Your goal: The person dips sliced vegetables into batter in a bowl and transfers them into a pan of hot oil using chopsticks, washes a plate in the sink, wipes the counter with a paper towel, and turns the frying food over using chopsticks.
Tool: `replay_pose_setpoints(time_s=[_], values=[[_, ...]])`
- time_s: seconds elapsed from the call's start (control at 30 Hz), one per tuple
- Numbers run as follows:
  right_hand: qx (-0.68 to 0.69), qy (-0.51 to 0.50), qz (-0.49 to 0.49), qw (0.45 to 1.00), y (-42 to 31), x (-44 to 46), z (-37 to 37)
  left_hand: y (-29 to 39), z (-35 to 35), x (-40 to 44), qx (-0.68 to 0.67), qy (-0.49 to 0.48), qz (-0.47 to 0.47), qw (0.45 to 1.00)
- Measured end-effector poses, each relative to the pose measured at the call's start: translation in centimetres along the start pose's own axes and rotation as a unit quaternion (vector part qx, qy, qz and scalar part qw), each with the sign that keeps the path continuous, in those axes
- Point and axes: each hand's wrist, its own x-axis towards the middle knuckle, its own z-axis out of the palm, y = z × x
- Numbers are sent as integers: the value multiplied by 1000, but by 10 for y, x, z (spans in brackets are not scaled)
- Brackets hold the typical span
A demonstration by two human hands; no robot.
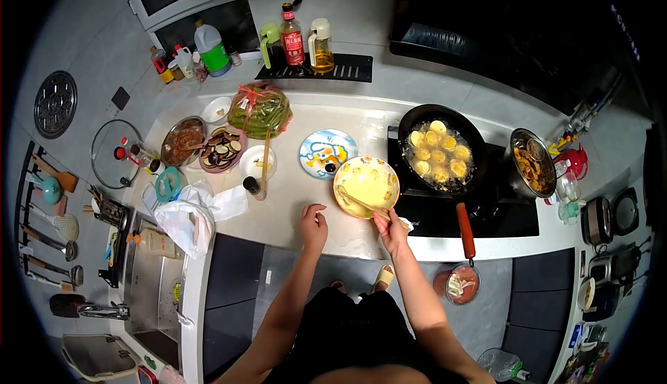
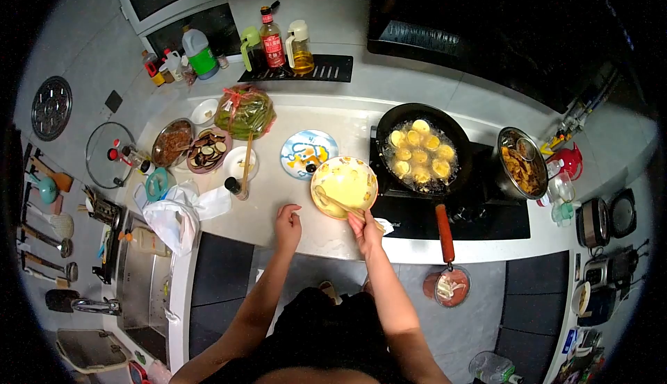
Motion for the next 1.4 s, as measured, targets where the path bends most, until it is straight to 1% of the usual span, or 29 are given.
replay_pose_setpoints(time_s=[0.1,0.2,0.3,0.33,0.43,0.6,0.7,0.73,0.87,1.0,1.1,1.17,1.23,1.37,1.4], values=[[3,-1,-8,1000,1,-3,0,-6,1,0,-13,-1,-9,1000],[-65,-22,-54,996,4,-14,6,-3,-1,-2,-4,-5,-4,1000],[-144,-36,-77,986,10,-16,8,0,-2,-3,-7,-9,-8,1000],[-204,-53,-99,972,14,-15,6,-1,-2,-3,-6,-8,-8,1000],[-235,-44,-129,962,18,-18,10,-3,-1,-4,-4,-7,-9,1000],[-193,-15,-140,971,13,-18,13,-6,-2,-4,0,-6,-11,1000],[-153,27,-106,982,7,-14,8,-8,-1,-5,-4,-5,-5,1000],[-108,32,-95,989,6,-12,5,-9,-1,-6,-6,-5,-4,1000],[-43,44,-76,995,-5,-11,-2,-9,0,-6,-6,-6,2,1000],[-158,61,-98,981,-18,-3,-2,-4,-1,-6,-2,-8,4,1000],[-229,61,-150,960,-30,-9,13,-1,0,-6,-2,-9,-2,1000],[-273,37,-174,945,-34,-11,20,3,0,-5,-8,4,-1,1000],[-325,10,-194,926,-32,-2,18,7,0,-6,-9,7,-2,1000],[-433,37,-307,847,-25,9,17,8,0,-5,-7,1,-6,1000],[-411,48,-310,856,-26,8,16,8,0,-5,-9,0,-7,1000]])
